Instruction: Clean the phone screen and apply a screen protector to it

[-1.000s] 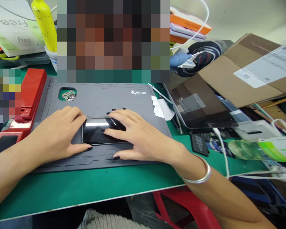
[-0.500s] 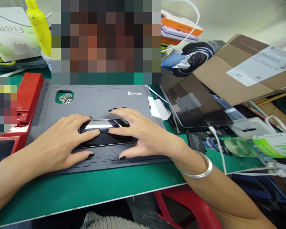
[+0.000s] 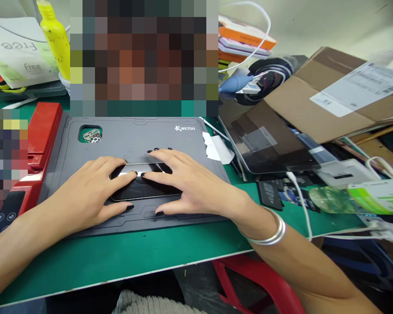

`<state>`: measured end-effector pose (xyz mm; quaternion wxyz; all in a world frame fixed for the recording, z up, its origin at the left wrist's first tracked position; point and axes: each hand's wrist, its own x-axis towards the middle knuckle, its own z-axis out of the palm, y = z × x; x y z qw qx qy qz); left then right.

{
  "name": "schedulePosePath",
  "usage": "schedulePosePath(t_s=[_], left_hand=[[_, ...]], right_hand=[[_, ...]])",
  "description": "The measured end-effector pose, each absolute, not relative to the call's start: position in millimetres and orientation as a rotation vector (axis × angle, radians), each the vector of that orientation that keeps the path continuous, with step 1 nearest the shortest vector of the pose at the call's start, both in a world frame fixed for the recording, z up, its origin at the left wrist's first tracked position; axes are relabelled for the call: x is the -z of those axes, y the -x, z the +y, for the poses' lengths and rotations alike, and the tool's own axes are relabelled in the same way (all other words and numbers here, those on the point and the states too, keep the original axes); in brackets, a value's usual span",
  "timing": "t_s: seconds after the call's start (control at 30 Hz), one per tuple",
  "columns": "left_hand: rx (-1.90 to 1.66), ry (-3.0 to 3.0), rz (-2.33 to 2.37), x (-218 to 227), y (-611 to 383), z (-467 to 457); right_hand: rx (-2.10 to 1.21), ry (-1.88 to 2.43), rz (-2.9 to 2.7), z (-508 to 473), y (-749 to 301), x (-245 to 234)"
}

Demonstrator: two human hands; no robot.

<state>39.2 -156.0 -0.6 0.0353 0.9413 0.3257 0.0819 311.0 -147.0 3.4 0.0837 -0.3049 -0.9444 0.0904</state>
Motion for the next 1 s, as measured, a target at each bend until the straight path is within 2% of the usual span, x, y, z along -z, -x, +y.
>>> schedulePosePath(t_s=[1.0], left_hand=[[-0.341, -2.869, 1.016, -12.4, -21.8, -147.3]], right_hand=[[-0.210, 1.008, -2.658, -137.3, -339.0, -6.5]])
